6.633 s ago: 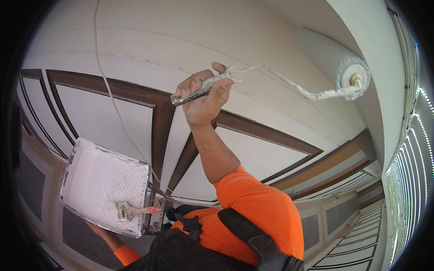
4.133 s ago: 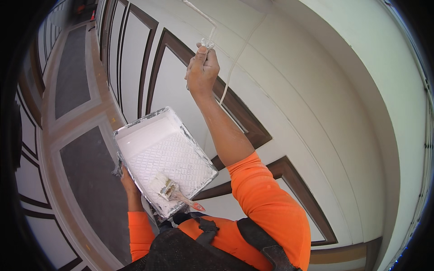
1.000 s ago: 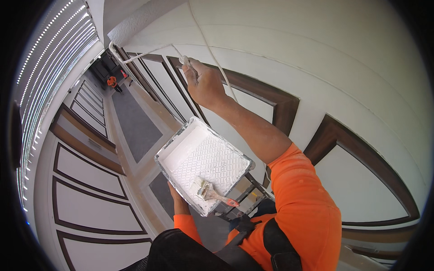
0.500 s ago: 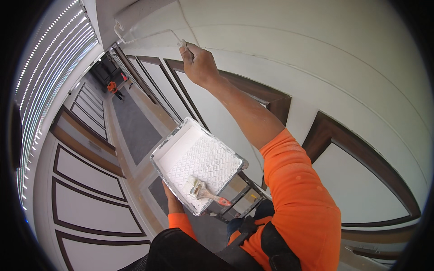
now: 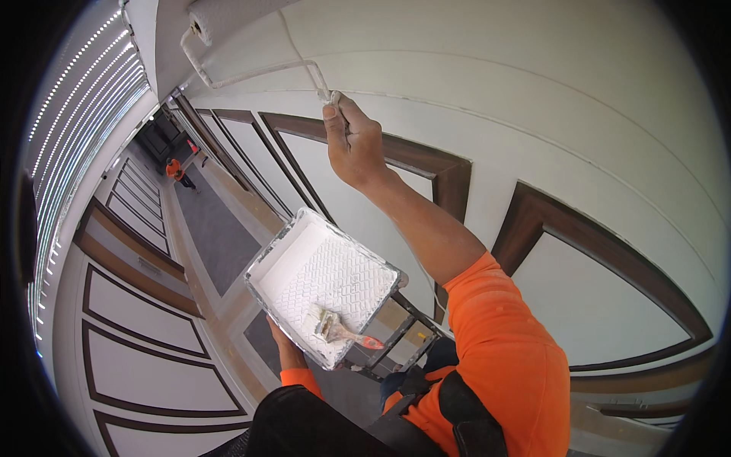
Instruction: The person paints a white ceiling using a paint roller and a brush. They repeatedly load the brush from a paint tray and apply paint to the ceiling, then switch to the roller to cover larger areas.
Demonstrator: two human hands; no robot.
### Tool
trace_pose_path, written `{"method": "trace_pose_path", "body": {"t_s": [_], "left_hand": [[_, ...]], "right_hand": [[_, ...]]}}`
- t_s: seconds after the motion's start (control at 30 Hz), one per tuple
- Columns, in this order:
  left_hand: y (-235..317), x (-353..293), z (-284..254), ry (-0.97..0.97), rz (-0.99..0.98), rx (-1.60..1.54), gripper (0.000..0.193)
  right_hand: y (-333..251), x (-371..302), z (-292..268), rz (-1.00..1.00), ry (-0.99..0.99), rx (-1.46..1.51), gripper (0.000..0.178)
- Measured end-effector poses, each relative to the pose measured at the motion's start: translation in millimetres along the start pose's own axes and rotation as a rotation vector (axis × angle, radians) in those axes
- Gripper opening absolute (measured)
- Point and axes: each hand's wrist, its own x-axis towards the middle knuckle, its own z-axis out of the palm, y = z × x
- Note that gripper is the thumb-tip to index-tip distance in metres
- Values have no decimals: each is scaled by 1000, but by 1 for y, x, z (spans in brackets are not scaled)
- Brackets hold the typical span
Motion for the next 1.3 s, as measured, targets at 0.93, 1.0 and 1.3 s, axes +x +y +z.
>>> {"method": "trace_pose_path", "body": {"t_s": [0.93,1.0,1.3], "left_hand": [[-7,6,-12,112,-36,-134,60],[-2,2,-4,156,-34,-59,60],[-3,3,-6,70,-53,-100,62]], "right_hand": [[21,11,59,-49,-23,-30,44],[25,7,46,-71,-23,17,43],[-10,-4,1,-87,10,236,45]]}}
